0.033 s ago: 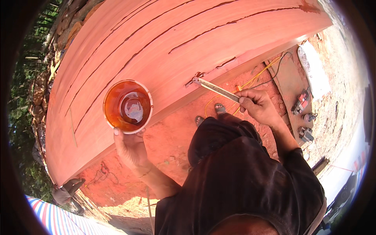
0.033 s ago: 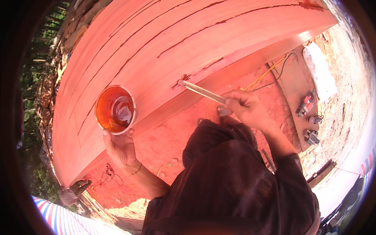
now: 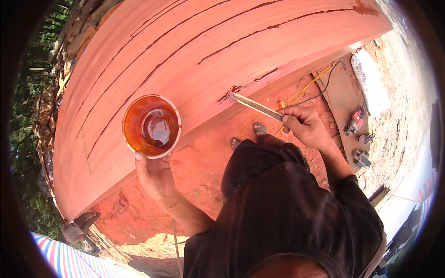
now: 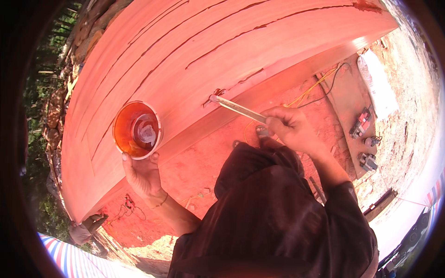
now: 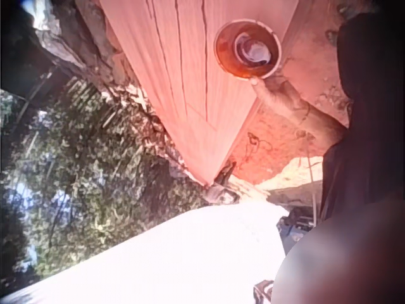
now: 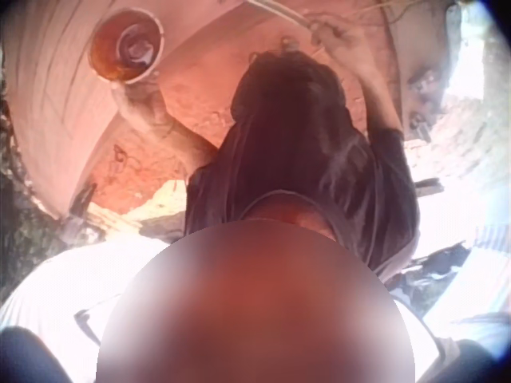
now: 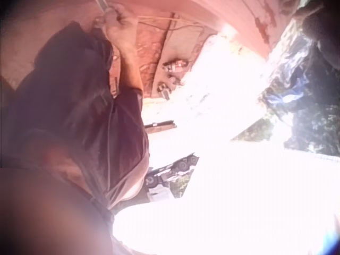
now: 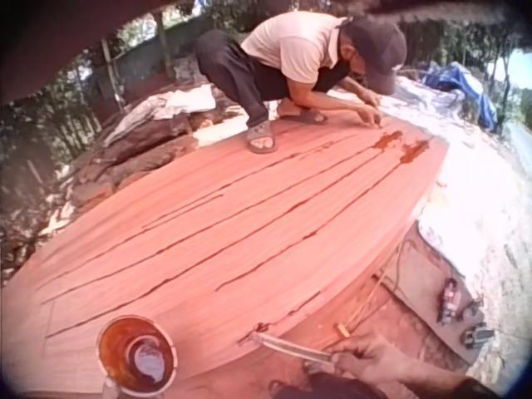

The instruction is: The person paints a pink wooden surface with reddish-brown paint using a small brush. They repeatedly dip the brush into a small container of paint and apply it to the wood, occasionally wiping the brush on a sanding block.

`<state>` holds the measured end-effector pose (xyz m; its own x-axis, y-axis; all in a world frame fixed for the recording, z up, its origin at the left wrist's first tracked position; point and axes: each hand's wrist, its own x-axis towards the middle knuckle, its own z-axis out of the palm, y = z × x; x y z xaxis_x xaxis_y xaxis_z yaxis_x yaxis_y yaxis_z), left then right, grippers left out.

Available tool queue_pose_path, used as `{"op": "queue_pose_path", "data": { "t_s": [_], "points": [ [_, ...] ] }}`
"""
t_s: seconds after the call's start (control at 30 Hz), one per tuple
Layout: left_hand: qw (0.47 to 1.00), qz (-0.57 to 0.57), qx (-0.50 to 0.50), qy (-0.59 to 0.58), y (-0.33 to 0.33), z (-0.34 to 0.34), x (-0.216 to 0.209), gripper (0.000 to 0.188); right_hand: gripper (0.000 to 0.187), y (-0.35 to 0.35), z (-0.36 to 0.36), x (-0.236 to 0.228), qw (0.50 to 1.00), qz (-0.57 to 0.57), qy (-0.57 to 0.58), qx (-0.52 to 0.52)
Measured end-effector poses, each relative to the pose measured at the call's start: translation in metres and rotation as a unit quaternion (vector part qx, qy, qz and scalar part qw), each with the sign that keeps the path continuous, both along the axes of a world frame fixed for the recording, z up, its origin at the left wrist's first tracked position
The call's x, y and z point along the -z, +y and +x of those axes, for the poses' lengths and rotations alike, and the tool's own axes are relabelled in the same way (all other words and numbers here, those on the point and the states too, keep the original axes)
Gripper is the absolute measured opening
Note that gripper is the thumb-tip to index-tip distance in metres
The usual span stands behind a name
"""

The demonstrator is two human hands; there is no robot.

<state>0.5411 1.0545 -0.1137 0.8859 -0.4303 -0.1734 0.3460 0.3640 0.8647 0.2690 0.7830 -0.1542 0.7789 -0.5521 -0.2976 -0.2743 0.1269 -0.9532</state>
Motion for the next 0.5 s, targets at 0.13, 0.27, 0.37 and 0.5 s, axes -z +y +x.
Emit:
{"op": "queue_pose_path", "data": {
  "t_s": [0.13,0.27,0.37,0.5],
  "points": [
    [1.0,-0.003,-0.006,0.009,-0.007,-0.002,0.006,0.054,0.024,-0.002,-0.002,0.002,0.994,-0.104,0.028,0.008],
    [1.0,0.002,-0.004,0.018,-0.009,0.001,0.008,0.054,0.025,-0.009,-0.003,-0.001,0.993,-0.108,-0.001,0.05],
    [1.0,0.0,0.004,0.01,-0.011,0.003,0.009,0.055,0.024,-0.009,-0.001,-0.004,0.993,-0.118,-0.001,0.006],
    [1.0,-0.003,-0.012,0.019,-0.013,0.003,0.01,0.055,0.023,-0.004,0.004,-0.002,0.997,-0.075,0.003,0.0]
  ]
}}
